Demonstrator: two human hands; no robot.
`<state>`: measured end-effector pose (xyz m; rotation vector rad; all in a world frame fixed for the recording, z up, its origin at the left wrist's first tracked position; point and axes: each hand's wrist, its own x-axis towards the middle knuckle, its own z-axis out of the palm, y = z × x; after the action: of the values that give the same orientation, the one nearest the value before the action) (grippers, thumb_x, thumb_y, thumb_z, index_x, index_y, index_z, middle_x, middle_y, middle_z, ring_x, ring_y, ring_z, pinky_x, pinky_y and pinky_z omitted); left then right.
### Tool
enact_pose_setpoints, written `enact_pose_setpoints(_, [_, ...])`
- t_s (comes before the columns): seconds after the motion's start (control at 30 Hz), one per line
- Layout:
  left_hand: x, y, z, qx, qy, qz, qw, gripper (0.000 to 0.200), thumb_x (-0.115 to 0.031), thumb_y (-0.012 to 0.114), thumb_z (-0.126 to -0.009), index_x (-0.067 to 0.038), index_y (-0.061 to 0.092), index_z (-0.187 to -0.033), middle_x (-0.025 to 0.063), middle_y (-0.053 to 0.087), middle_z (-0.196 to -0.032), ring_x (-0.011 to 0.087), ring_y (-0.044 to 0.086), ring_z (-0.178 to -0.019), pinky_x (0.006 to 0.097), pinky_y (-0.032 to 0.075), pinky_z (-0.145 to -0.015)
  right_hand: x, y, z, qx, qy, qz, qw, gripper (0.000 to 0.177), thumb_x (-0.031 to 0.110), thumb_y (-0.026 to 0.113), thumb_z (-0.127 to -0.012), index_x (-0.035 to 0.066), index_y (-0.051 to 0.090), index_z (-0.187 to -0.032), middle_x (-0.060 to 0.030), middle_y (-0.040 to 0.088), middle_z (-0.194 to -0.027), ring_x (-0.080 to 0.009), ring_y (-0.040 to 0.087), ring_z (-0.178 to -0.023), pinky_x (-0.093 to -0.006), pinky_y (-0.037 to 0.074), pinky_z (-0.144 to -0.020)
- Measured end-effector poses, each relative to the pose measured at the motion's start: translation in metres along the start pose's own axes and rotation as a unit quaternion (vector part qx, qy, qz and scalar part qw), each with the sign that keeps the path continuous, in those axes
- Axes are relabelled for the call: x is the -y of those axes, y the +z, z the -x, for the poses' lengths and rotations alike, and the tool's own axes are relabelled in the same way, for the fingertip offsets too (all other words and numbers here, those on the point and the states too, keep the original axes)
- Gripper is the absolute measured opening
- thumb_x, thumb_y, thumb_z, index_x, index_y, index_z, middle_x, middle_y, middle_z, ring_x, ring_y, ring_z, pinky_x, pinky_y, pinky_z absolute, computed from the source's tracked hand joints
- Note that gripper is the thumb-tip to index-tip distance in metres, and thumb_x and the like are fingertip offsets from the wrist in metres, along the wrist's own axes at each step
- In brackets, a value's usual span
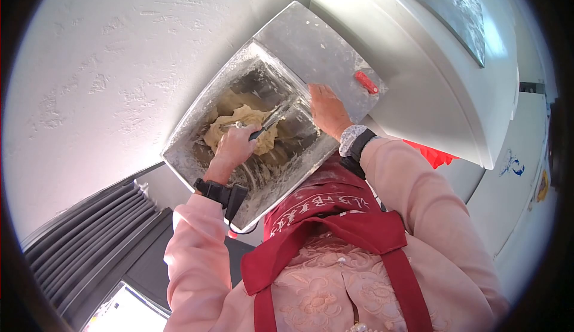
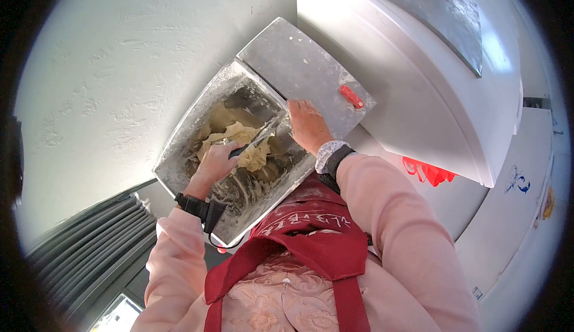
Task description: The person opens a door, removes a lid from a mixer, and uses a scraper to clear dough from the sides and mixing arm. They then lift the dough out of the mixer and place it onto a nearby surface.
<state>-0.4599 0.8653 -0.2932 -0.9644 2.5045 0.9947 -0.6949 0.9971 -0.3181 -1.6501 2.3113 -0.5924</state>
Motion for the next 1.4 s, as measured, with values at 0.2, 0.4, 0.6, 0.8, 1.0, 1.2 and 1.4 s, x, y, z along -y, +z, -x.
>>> enact_pose_setpoints(0.2, [-0.012,-0.012,0.012,0.030,0.009,-0.037,0.999,0.037,-0.017,0.059,-0.080,-0.022,0.062,-0.116,0.0199,0.065,-0.097,0.0372,0.062,-0.090,0.0459,0.050,-0.080,0.000,-0.001,0.000,0.001,0.002,-0.002,1.000,0.029,0.007,0.050,-0.084,-0.001,0.047,-0.111,-0.0180,0.056,-0.104,-0.0332,0.054,-0.102,-0.0410,0.045,-0.088])
enact_pose_setpoints(0.4, [-0.024,-0.002,0.026,0.007,-0.003,-0.179,0.984,0.040,-0.015,0.056,-0.083,-0.025,0.058,-0.122,0.0163,0.064,-0.087,0.0338,0.064,-0.077,0.0439,0.053,-0.069,0.000,-0.001,0.000,0.003,0.003,0.002,1.000,0.029,0.006,0.050,-0.083,-0.001,0.047,-0.111,-0.0183,0.056,-0.104,-0.0335,0.054,-0.103,-0.0410,0.045,-0.089])
enact_pose_setpoints(0.6, [-0.030,0.022,0.040,-0.033,0.033,-0.231,0.972,0.040,-0.009,0.049,-0.084,-0.021,0.056,-0.122,0.0141,0.060,-0.081,0.0305,0.065,-0.070,0.0399,0.053,-0.059,0.001,-0.002,-0.002,0.020,0.011,-0.019,1.000,0.030,0.005,0.050,-0.083,-0.001,0.047,-0.112,-0.0186,0.056,-0.105,-0.0343,0.053,-0.103,-0.0411,0.045,-0.089])
enact_pose_setpoints(0.8, [-0.037,0.019,0.040,-0.027,0.015,-0.216,0.976,0.036,-0.009,0.048,-0.085,-0.018,0.056,-0.119,0.0150,0.062,-0.085,0.0313,0.066,-0.072,0.0402,0.053,-0.060,0.002,0.000,0.000,0.019,0.022,-0.021,0.999,0.029,0.006,0.050,-0.084,0.000,0.047,-0.112,-0.0182,0.056,-0.106,-0.0342,0.053,-0.105,-0.0413,0.044,-0.090])
enact_pose_setpoints(1.0, [-0.013,0.094,0.001,-0.010,-0.033,-0.186,0.982,0.023,-0.010,0.049,-0.086,-0.013,0.059,-0.106,0.0162,0.064,-0.083,0.0314,0.066,-0.080,0.0415,0.053,-0.065,0.001,0.001,0.000,0.000,0.007,-0.016,1.000,0.029,0.007,0.048,-0.084,0.000,0.047,-0.113,-0.0183,0.055,-0.104,-0.0347,0.053,-0.103,-0.0425,0.044,-0.089])
enact_pose_setpoints(1.2, [0.006,0.075,-0.011,0.029,0.008,-0.110,0.994,0.017,-0.011,0.049,-0.086,-0.010,0.061,-0.098,0.0186,0.064,-0.082,0.0370,0.065,-0.084,0.0446,0.053,-0.068,0.001,0.002,0.000,0.001,0.011,-0.031,0.999,0.030,0.006,0.047,-0.084,0.000,0.047,-0.113,-0.0186,0.054,-0.106,-0.0350,0.053,-0.101,-0.0429,0.044,-0.087])
enact_pose_setpoints(1.4, [-0.032,0.050,0.030,0.006,-0.010,-0.126,0.992,0.035,-0.009,0.048,-0.085,-0.014,0.055,-0.119,0.0202,0.063,-0.084,0.0372,0.065,-0.081,0.0458,0.053,-0.066,0.001,-0.001,-0.001,0.017,0.019,-0.030,0.999,0.031,0.006,0.047,-0.084,0.000,0.047,-0.114,-0.0188,0.055,-0.104,-0.0356,0.052,-0.102,-0.0433,0.044,-0.089])
